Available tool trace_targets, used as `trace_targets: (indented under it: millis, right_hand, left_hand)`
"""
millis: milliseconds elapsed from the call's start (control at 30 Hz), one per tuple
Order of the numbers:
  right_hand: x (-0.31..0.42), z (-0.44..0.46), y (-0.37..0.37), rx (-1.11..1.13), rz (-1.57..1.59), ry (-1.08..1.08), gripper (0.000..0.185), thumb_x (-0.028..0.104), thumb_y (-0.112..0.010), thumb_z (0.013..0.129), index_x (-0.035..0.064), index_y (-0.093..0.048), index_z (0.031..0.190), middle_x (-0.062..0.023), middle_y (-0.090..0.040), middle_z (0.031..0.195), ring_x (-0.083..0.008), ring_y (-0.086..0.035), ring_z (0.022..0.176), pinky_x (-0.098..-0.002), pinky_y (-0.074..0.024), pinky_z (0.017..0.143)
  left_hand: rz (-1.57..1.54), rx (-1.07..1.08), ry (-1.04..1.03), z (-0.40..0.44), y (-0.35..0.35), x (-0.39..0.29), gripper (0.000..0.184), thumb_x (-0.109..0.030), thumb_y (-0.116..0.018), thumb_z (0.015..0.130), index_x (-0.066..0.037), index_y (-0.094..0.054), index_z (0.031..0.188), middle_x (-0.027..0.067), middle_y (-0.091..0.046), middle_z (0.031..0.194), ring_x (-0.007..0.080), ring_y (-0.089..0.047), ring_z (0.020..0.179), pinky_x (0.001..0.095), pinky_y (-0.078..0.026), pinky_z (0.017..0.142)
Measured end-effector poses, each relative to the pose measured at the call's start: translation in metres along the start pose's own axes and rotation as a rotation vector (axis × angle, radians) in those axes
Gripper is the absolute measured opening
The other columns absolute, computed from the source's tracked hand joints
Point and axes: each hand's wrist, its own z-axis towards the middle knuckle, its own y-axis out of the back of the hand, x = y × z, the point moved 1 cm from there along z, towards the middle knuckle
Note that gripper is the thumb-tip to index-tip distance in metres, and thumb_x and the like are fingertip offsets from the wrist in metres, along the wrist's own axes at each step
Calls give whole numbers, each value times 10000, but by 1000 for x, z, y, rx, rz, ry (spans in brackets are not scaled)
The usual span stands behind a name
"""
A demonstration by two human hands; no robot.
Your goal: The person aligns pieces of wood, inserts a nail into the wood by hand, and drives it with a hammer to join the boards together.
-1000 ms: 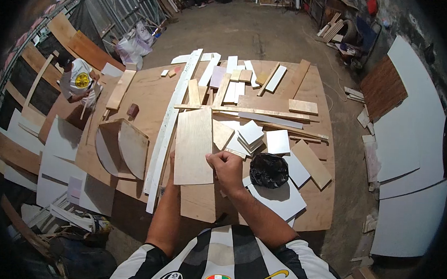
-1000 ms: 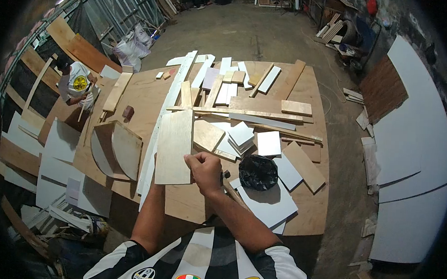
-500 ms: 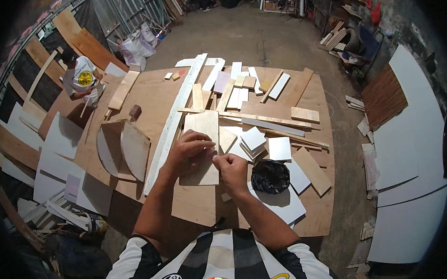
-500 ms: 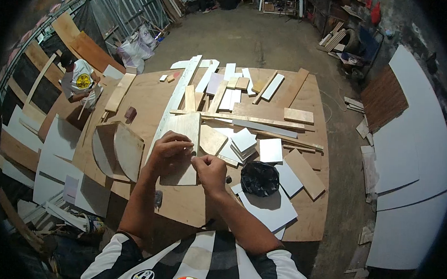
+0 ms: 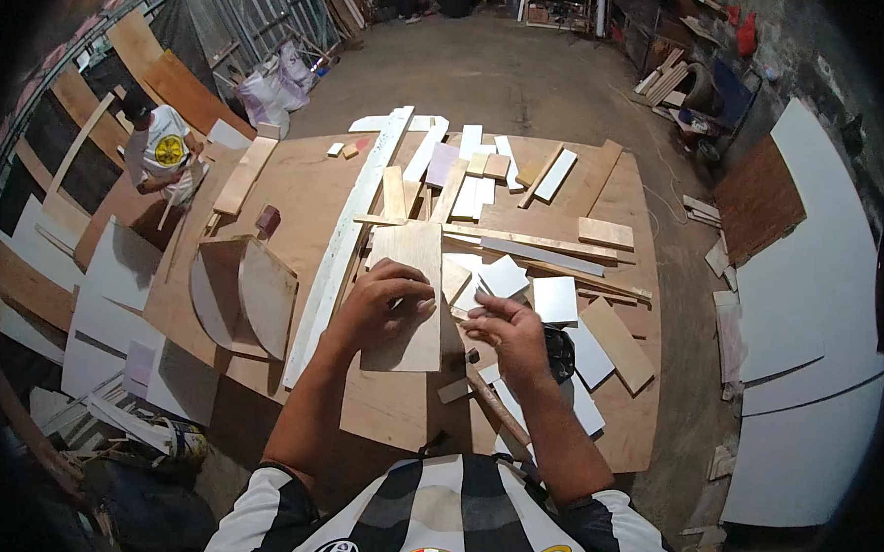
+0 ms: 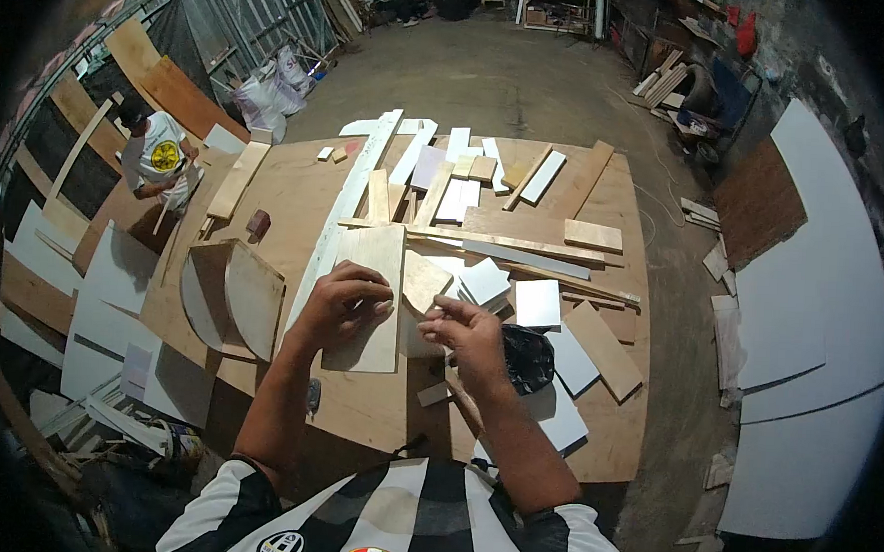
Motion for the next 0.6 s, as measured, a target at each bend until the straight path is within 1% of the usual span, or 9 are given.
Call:
trace_targets:
  millis: [67, 133, 167, 200, 233, 300, 367, 433, 600]
  right_hand:
    - [12, 2, 0, -34, -120, 162, 295, 91, -640, 1021, -131, -646, 1216, -155, -728, 933, -176, -729, 735, -308, -636, 710]
    - [19, 8, 0, 5, -158, 176, 291, 110, -635, 1037, -112, -657, 1224, -163, -732, 970, -171, -728, 757, -304, -634, 721]
    - [22, 10, -1, 45, -193, 191, 288, 129, -629, 1053, -94, -668, 1231, -170, -735, 1007, -166, -727, 778, -300, -632, 732]
    - [16, 21, 3, 35, -321, 189, 259, 143, -665, 1035, -33, -713, 1219, -138, -741, 994, -157, -715, 780, -273, -608, 729]
    - [12, 31, 4, 37, -322, 190, 259, 143, -665, 1035, -33, -713, 1219, -138, -741, 994, -157, -715, 780, -273, -608, 729]
    - [13, 45, -4, 155, -698, 675, 222, 115, -704, 1001, 4, -746, 1189, -112, -745, 924, -155, -696, 739, -268, -582, 695]
    - [16, 51, -16, 212, -621, 661, 225, 87, -724, 972, 13, -753, 1183, -102, -749, 893, -161, -696, 744, -287, -572, 695]
    - [21, 51, -28, 279, -527, 438, 191, 76, -726, 963, 9, -759, 1138, -100, -763, 913, -158, -706, 773, -299, -574, 702]
    - [15, 69, -31, 334, -652, 484, 129, 90, -718, 966, 10, -764, 1057, -99, -778, 898, -121, -719, 807, -295, -584, 729]
  left_hand:
    - [-18, -3, 1, 1, -1, -1, 209, -55, -833, 837, -75, -784, 1039, 74, -734, 1096, 253, -674, 1054, 378, -582, 881]
    - [-65, -64, 15, 2, -3, -1, 229, -77, -863, 821, -73, -776, 1033, 90, -745, 1019, 218, -695, 931, 355, -578, 792]
    - [-65, -66, 15, 3, -2, -2, 229, -77, -863, 821, -73, -776, 1033, 90, -745, 1019, 218, -695, 931, 355, -578, 792]
    - [-89, -70, 40, 3, -2, -3, 241, -80, -860, 825, -70, -767, 1048, 93, -745, 1009, 215, -698, 927, 351, -574, 787]
    - [-113, -73, 66, 4, -1, -3, 254, -83, -858, 829, -67, -758, 1063, 96, -744, 999, 212, -701, 924, 346, -571, 783]
    - [-97, -50, 81, 4, 2, -1, 253, -77, -849, 836, -64, -753, 1069, 96, -742, 996, 210, -703, 926, 341, -569, 787]
    - [-81, -29, 97, 4, 4, 0, 252, -70, -840, 842, -62, -747, 1076, 96, -740, 993, 207, -705, 927, 336, -567, 792]
    - [-112, 30, 144, 4, 6, 0, 277, -39, -809, 848, -59, -722, 1110, 115, -723, 1030, 250, -703, 1003, 357, -584, 836]
    - [-144, 5, 171, 5, 4, 1, 262, -38, -808, 845, -52, -730, 1095, 118, -732, 1037, 256, -709, 985, 357, -584, 843]
